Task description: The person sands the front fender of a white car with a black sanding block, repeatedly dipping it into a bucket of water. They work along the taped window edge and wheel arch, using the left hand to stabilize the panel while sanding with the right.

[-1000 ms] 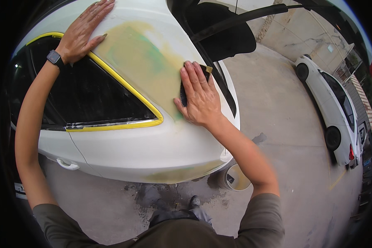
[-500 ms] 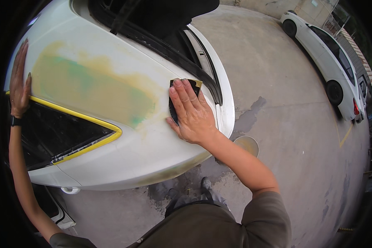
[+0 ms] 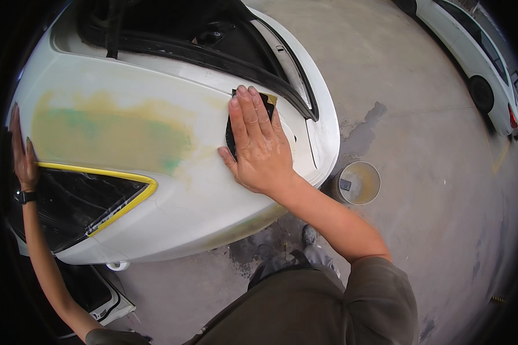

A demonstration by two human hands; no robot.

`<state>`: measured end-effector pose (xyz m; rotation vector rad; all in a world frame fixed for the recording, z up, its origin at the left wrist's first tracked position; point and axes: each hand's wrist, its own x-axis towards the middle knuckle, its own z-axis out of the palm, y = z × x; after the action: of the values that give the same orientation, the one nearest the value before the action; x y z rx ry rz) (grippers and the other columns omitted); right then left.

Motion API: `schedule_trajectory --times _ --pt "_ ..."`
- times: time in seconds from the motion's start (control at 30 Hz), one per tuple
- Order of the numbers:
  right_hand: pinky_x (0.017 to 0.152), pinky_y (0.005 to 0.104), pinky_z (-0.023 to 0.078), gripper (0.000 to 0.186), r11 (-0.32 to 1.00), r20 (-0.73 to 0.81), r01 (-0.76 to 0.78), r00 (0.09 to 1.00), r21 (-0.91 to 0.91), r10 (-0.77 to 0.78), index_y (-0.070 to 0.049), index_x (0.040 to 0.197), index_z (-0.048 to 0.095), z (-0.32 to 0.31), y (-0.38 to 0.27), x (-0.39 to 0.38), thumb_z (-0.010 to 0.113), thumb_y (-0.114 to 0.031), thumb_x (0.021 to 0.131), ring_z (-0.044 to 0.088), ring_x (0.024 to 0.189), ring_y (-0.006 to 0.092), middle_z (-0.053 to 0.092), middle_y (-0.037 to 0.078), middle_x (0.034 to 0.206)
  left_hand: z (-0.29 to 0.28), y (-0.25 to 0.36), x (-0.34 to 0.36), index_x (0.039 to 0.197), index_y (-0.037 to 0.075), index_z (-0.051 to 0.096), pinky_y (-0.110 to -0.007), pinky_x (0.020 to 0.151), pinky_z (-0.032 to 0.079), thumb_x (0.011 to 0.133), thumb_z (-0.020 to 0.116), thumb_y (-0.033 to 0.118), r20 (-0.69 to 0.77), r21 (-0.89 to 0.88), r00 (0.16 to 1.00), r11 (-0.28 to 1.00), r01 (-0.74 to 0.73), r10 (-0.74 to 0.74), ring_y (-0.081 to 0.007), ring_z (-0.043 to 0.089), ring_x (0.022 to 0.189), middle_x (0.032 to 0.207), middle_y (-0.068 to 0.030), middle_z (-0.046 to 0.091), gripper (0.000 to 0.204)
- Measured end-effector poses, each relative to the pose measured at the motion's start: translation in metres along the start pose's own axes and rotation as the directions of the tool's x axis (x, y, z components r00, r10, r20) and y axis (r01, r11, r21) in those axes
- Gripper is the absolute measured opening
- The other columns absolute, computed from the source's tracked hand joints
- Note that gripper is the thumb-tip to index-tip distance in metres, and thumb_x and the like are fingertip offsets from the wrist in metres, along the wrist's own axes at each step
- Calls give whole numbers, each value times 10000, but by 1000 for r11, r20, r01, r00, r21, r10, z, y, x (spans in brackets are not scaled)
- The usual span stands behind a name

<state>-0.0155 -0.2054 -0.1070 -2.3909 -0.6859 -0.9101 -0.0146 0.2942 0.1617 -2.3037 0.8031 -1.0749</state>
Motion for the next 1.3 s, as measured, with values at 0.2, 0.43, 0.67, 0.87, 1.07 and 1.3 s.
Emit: schedule_trajectory --times 0.2,0.43,0.67,0.87,1.07,1.3 --pt "1249 567 265 948 960 -273 201 951 193 -144 20 1635 243 24 -72 98 676 -454 938 260 1585 371 269 202 1706 -4 11 8 1645 59 339 -472 1282 262 1090 404 409 2 1 1000 1000 -21 21 -363 329 1567 1678 -186 373 659" --pt "1216 600 273 1030 999 84 -42 996 -1 42 28 1650 167 0 11 -22 730 -353 877 222 1578 442 223 279 1691 -4 15 7 1626 27 369 -473 1278 263 1089 411 374 -45 -19 999 1000 17 -18 -361 341 1563 1669 -186 393 641" --pt "1271 551 206 851 982 -283 179 940 -67 -190 104 1550 365 22 -109 140 609 -476 977 372 1490 404 395 271 1601 -7 24 12 1620 29 375 -503 1278 267 1054 416 378 -20 -20 998 998 56 -57 -388 352 1552 1656 -214 398 666" --pt "1267 575 194 950 992 -79 57 996 112 -48 36 1625 263 11 -48 60 700 -407 908 323 1535 360 316 237 1656 -7 30 13 1609 34 400 -515 1275 272 1010 454 388 -44 -34 996 996 81 -83 -405 362 1544 1644 -213 421 698" --pt "1241 639 174 1046 990 -161 61 986 126 -40 99 1612 180 21 -78 84 742 -384 873 312 1487 446 281 300 1623 -8 29 9 1591 54 442 -517 1269 291 966 468 402 -47 -33 990 991 133 -135 -408 395 1525 1627 -209 449 716" --pt "1273 508 212 782 968 -382 199 892 -150 -242 113 1530 427 31 -126 165 481 -501 1047 401 1454 376 425 257 1586 -12 33 12 1615 37 386 -504 1276 269 1006 447 372 -2 -19 991 991 134 -135 -405 355 1546 1654 -207 406 698"
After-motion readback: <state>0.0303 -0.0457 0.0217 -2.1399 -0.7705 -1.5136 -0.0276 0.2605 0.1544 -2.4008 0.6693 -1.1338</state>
